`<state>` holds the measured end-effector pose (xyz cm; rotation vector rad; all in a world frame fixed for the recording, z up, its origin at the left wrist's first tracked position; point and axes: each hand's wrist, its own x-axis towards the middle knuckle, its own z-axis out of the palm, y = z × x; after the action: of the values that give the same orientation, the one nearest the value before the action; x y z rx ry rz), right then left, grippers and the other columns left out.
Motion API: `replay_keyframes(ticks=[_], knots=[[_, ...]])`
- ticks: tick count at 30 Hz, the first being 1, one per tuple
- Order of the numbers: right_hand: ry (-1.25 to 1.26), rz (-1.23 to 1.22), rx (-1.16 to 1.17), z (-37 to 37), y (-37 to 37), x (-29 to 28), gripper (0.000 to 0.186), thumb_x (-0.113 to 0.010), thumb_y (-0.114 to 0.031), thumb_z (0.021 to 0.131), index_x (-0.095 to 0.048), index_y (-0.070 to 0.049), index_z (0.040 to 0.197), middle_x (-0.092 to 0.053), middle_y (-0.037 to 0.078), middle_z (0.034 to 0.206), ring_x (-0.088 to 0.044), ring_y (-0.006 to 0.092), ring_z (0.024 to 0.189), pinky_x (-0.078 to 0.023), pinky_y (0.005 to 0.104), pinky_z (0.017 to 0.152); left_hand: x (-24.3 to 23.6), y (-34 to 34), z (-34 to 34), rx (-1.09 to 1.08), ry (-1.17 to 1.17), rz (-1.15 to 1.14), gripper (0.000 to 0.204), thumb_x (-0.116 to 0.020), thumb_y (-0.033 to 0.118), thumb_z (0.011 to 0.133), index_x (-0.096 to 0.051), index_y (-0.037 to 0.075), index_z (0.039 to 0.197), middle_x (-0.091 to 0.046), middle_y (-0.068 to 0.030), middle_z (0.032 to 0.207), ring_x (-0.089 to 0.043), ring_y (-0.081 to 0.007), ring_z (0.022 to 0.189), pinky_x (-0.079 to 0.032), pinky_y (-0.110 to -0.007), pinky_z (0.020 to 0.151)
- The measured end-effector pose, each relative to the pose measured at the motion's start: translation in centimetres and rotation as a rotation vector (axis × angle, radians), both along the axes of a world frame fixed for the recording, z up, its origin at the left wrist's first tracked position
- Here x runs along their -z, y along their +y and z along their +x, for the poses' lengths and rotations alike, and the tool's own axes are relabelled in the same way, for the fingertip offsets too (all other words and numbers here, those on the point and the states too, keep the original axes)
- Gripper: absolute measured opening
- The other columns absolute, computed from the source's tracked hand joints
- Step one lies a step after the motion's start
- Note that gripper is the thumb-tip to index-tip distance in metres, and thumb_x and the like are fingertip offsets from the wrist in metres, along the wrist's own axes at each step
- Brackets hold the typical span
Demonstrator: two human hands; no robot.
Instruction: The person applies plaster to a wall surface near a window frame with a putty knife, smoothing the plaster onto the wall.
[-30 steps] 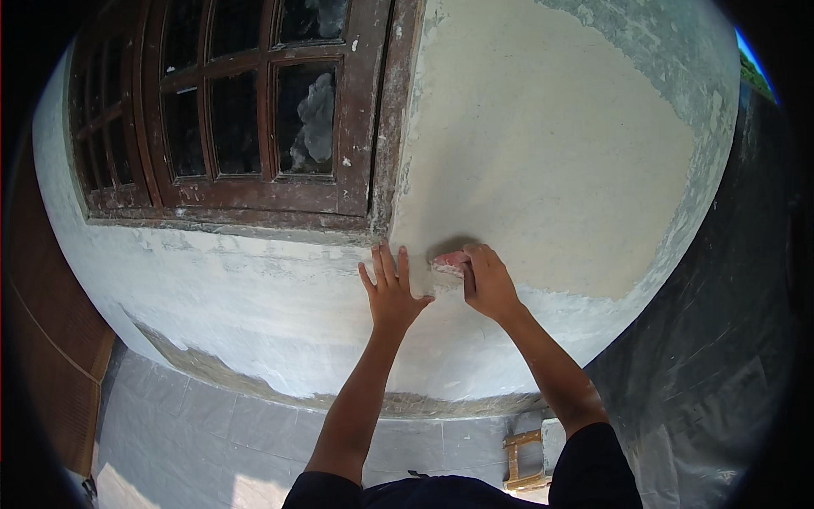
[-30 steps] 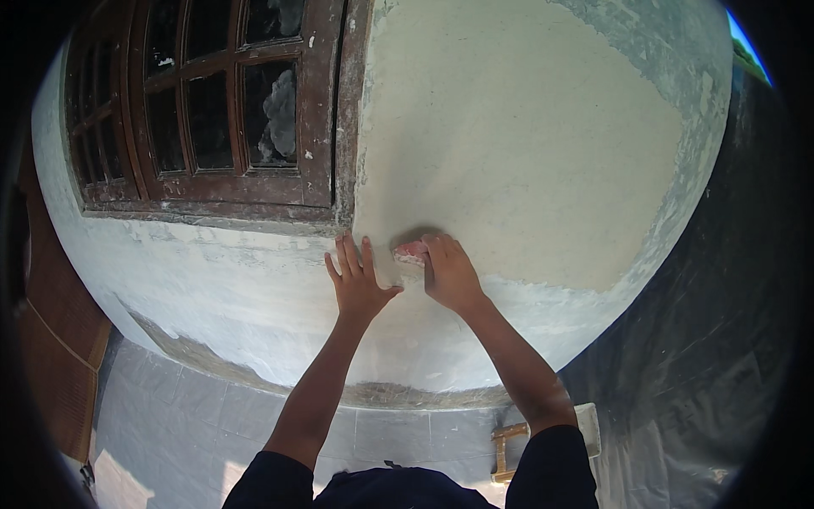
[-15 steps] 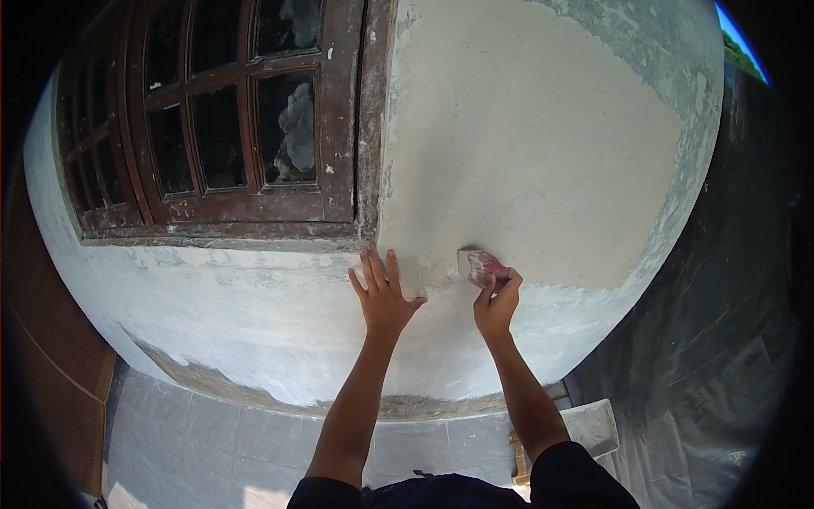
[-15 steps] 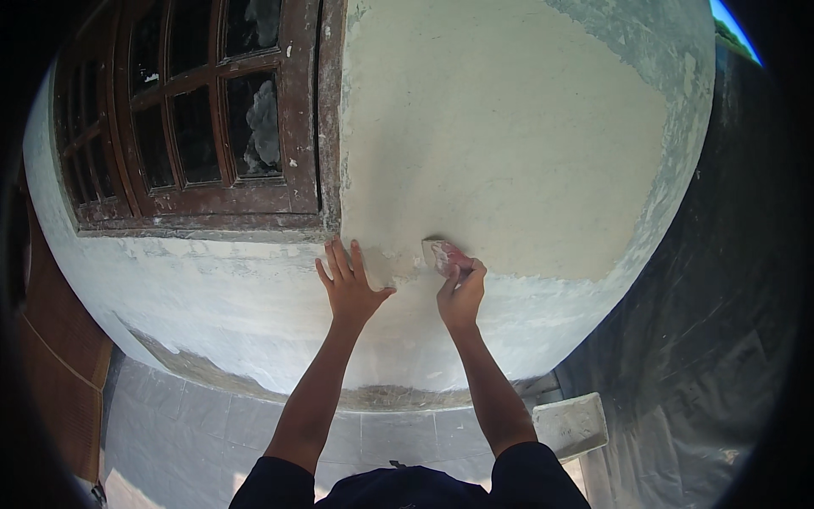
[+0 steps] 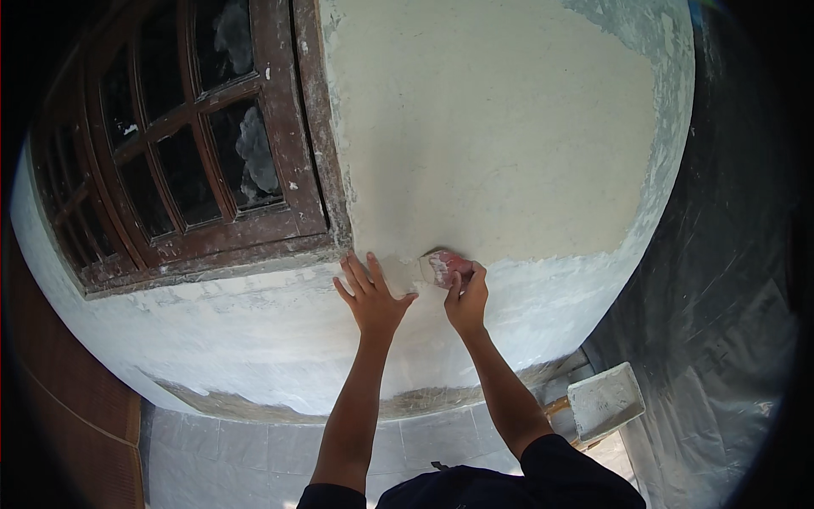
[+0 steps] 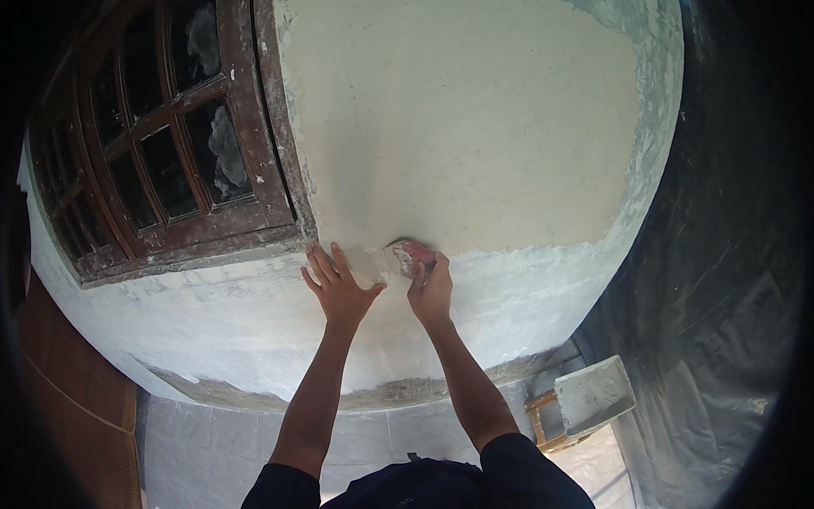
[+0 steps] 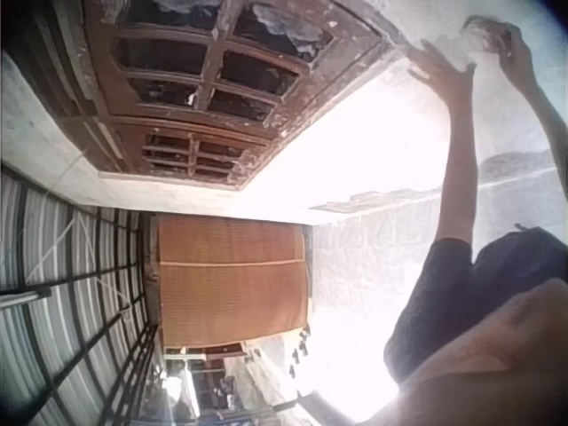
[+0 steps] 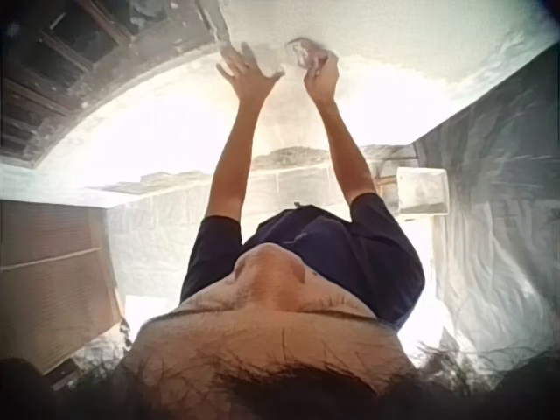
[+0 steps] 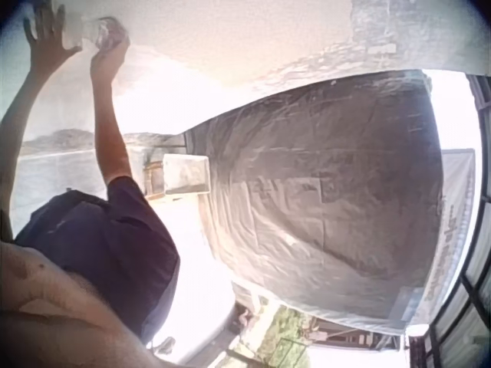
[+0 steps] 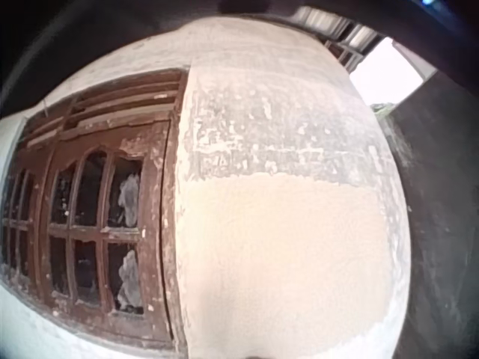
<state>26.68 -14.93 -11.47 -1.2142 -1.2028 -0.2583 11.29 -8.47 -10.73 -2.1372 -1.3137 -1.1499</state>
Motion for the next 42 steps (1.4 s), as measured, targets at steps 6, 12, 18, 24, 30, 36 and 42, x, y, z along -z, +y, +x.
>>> replay_keyframes(ticks=[6,12,18,24,30,36,42], knots=[[0.114,0.090,-0.098,-1.0,-0.6,-0.2,0.030,-0.053,-0.003,0.091,-0.041,0.009,0.116,-0.061,0.022,0.092,-0.066,0.0315,0.082,-0.051,0.0373,0.071,0.3,0.1,-0.3,0.009,0.005,-0.012,0.135,-0.082,0.063,0.054,-0.007,-0.001,0.147,-0.009,-0.0351,0.148,-0.010,-0.0502,0.140,-0.015,-0.068,0.105],[0.265,0.083,0.024,-0.8,-0.8,-0.6,0.031,-0.054,-0.003,0.090,-0.041,0.008,0.116,-0.061,0.024,0.092,-0.065,0.0355,0.083,-0.051,0.0399,0.074,0.1,-0.1,-0.4,0.011,-0.004,-0.010,0.137,-0.083,0.062,0.054,-0.003,0.000,0.148,-0.007,-0.0352,0.149,-0.009,-0.0510,0.140,-0.015,-0.069,0.105],[0.095,0.077,0.110,-0.5,0.2,0.1,0.026,-0.053,-0.001,0.091,-0.041,0.007,0.113,-0.060,0.016,0.089,-0.063,0.0236,0.075,-0.051,0.0312,0.069,-0.1,-0.1,0.0,-0.013,-0.011,-0.007,0.133,-0.081,0.064,0.054,-0.012,-0.001,0.148,-0.010,-0.0352,0.150,-0.010,-0.0479,0.141,-0.015,-0.068,0.106],[-0.004,0.088,0.021,-1.5,0.4,1.2,0.026,-0.053,-0.001,0.091,-0.042,0.007,0.114,-0.060,0.016,0.090,-0.065,0.0222,0.080,-0.051,0.0297,0.070,0.1,-0.1,-0.3,0.004,0.005,-0.017,0.137,-0.083,0.061,0.053,-0.003,0.000,0.147,-0.007,-0.0352,0.149,-0.008,-0.0511,0.140,-0.015,-0.069,0.104],[0.259,0.120,0.161,-1.8,-0.4,-0.5,0.030,-0.055,0.003,0.088,-0.044,0.008,0.115,-0.061,0.018,0.090,-0.066,0.0264,0.079,-0.052,0.0329,0.071,0.1,0.0,-0.4,0.002,0.000,-0.003,0.137,-0.083,0.061,0.054,-0.003,-0.001,0.147,-0.007,-0.0351,0.148,-0.008,-0.0511,0.140,-0.016,-0.069,0.104],[-0.049,0.105,0.304,-1.2,0.9,-0.9,0.030,-0.055,0.003,0.088,-0.043,0.007,0.116,-0.060,0.018,0.090,-0.065,0.0244,0.078,-0.051,0.0305,0.066,-0.2,-0.1,0.0,-0.002,-0.002,-0.011,0.136,-0.083,0.060,0.053,-0.005,-0.001,0.146,-0.006,-0.0352,0.149,-0.008,-0.0510,0.140,-0.015,-0.069,0.104],[-0.035,0.154,0.065,-2.7,0.7,-0.1,0.029,-0.052,0.002,0.090,-0.042,0.008,0.116,-0.059,0.018,0.091,-0.064,0.0237,0.074,-0.051,0.0305,0.066,0.0,0.0,-0.3,0.010,0.004,-0.012,0.134,-0.082,0.062,0.054,-0.007,-0.002,0.146,-0.007,-0.0359,0.148,-0.009,-0.0511,0.140,-0.016,-0.069,0.104]])
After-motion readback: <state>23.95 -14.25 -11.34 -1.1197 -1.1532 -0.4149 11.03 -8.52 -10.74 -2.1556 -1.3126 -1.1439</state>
